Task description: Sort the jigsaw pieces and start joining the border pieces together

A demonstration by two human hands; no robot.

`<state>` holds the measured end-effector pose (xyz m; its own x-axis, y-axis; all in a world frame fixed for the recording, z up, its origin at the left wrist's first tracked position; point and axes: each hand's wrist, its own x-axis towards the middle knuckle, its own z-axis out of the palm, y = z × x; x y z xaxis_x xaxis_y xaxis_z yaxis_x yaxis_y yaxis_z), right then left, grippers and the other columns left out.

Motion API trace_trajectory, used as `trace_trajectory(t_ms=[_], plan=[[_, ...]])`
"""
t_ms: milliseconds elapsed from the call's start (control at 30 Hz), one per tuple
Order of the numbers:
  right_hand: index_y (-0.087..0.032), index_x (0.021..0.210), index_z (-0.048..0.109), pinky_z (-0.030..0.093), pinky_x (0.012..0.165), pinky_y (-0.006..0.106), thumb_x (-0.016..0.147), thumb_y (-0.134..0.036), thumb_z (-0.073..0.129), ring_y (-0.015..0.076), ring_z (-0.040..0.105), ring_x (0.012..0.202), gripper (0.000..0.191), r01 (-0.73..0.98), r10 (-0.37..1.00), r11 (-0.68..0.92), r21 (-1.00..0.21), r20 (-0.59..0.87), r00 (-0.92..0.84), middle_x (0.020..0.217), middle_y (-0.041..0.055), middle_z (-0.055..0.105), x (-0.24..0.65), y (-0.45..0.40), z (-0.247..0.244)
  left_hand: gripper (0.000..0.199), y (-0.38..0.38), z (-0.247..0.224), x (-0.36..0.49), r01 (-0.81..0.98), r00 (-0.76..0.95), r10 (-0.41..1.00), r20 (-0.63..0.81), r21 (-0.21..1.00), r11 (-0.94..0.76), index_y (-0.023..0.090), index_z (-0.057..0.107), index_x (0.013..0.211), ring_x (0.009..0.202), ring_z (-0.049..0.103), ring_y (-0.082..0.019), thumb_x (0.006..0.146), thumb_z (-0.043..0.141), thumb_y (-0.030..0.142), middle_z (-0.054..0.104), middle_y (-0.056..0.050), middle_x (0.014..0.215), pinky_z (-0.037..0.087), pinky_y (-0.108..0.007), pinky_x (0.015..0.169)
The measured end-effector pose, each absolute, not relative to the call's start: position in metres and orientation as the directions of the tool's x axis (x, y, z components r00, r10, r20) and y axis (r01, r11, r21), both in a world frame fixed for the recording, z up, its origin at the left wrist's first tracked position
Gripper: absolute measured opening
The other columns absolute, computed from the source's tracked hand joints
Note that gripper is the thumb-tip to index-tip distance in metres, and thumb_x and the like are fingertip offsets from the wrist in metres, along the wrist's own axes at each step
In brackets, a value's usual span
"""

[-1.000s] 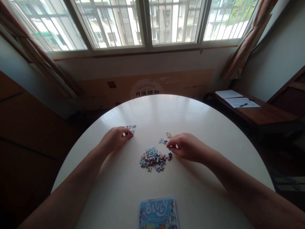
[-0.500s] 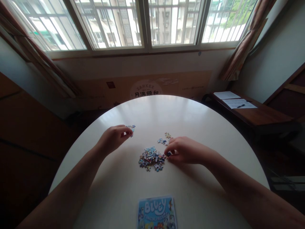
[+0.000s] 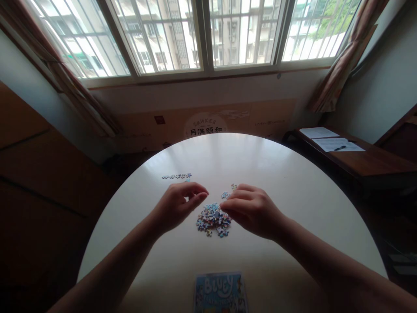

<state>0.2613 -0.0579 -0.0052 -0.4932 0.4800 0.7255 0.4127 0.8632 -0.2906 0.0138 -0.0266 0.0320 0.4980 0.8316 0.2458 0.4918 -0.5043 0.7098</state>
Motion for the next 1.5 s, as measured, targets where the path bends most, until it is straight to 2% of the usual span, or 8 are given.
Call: trace_trajectory(t_ms=[167, 333, 500, 733, 933, 1133, 1300, 1500], plan=[[-0.026, 0.108, 0.071, 0.058, 0.074, 0.034, 0.091, -0.016, 0.069, 0.0166, 0.067, 0.075, 0.019, 0.377, 0.401, 0.9, -0.22, 0.759, -0.513, 0.088, 0.0021, 0.076, 0.256, -0.066, 0.0, 0.025, -0.039, 0.024, 0.034, 0.233, 0.646, 0.757, -0.094, 0.969, -0.079, 0.015, 0.069, 0.09, 0.06, 0.058, -0.012, 0.085, 0.069, 0.039, 0.067, -0.003, 0.073, 0.046, -0.024, 0.055], [-0.023, 0.105, 0.071, 0.059, 0.08, 0.034, 0.09, -0.015, 0.07, 0.0163, 0.068, 0.076, 0.017, 0.348, 0.369, 0.917, -0.194, 0.742, -0.56, 0.089, 0.0034, 0.077, 0.257, -0.066, 0.0, 0.02, -0.036, 0.021, 0.033, 0.191, 0.676, 0.696, -0.242, 0.97, 0.152, 0.015, 0.064, 0.087, 0.053, 0.051, -0.007, 0.079, 0.075, 0.03, 0.063, 0.001, 0.069, 0.038, -0.019, 0.047], [-0.023, 0.107, 0.07, 0.057, 0.072, 0.033, 0.09, -0.015, 0.069, 0.017, 0.069, 0.079, 0.019, 0.362, 0.414, 0.902, -0.234, 0.705, -0.576, 0.095, 0.0045, 0.077, 0.257, -0.064, -0.002, 0.028, -0.027, 0.024, 0.024, 0.285, 0.652, 0.693, -0.308, 0.946, 0.153, 0.016, 0.069, 0.1, 0.053, 0.049, -0.007, 0.076, 0.075, 0.031, 0.063, 0.001, 0.071, 0.029, -0.017, 0.039], [-0.021, 0.103, 0.07, 0.056, 0.065, 0.03, 0.093, -0.012, 0.063, 0.0157, 0.07, 0.074, 0.015, 0.41, 0.49, 0.861, -0.302, 0.711, -0.505, 0.084, 0.0035, 0.076, 0.264, -0.056, -0.008, 0.021, 0.02, 0.023, -0.036, 0.619, 0.189, 0.972, -0.142, 0.785, -0.006, 0.017, 0.075, 0.093, 0.059, 0.057, -0.013, 0.076, 0.067, 0.025, 0.069, -0.003, 0.072, 0.037, -0.021, 0.044], [-0.019, 0.101, 0.07, 0.056, 0.064, 0.031, 0.095, -0.014, 0.061, 0.0164, 0.07, 0.072, 0.012, 0.418, 0.498, 0.857, -0.302, 0.696, -0.517, 0.079, 0.004, 0.074, 0.264, -0.054, -0.011, 0.018, 0.054, 0.009, -0.091, 0.611, -0.223, 0.972, -0.075, 0.766, 0.199, 0.017, 0.064, 0.088, 0.057, 0.062, -0.013, 0.073, 0.07, 0.024, 0.071, -0.004, 0.08, 0.039, -0.02, 0.044], [-0.019, 0.103, 0.07, 0.056, 0.065, 0.031, 0.095, -0.013, 0.06, 0.0168, 0.07, 0.073, 0.014, 0.422, 0.515, 0.849, -0.318, 0.674, -0.53, 0.08, 0.0044, 0.075, 0.265, -0.054, -0.013, 0.04, 0.062, -0.014, -0.104, 0.589, -0.277, 0.954, -0.115, 0.764, 0.263, 0.019, 0.061, 0.113, 0.054, 0.063, -0.013, 0.075, 0.071, 0.024, 0.074, -0.005, 0.086, 0.042, -0.021, 0.045], [-0.019, 0.104, 0.07, 0.056, 0.064, 0.031, 0.095, -0.013, 0.06, 0.0166, 0.069, 0.072, 0.014, 0.423, 0.522, 0.846, -0.324, 0.663, -0.536, 0.08, 0.0047, 0.074, 0.266, -0.054, -0.013, 0.021, 0.069, -0.027, -0.113, 0.632, -0.28, 0.957, -0.076, 0.736, 0.244, 0.018, 0.07, 0.092, 0.051, 0.061, -0.013, 0.074, 0.072, 0.03, 0.073, -0.004, 0.076, 0.039, -0.022, 0.045], [-0.019, 0.104, 0.07, 0.055, 0.064, 0.031, 0.096, -0.013, 0.06, 0.0167, 0.069, 0.072, 0.014, 0.434, 0.534, 0.839, -0.327, 0.65, -0.541, 0.08, 0.0049, 0.074, 0.266, -0.054, -0.013, 0.017, 0.071, -0.025, -0.114, 0.646, -0.278, 0.961, -0.016, 0.737, 0.199, 0.019, 0.072, 0.085, 0.058, 0.061, -0.014, 0.074, 0.072, 0.032, 0.074, -0.003, 0.078, 0.04, -0.023, 0.05]])
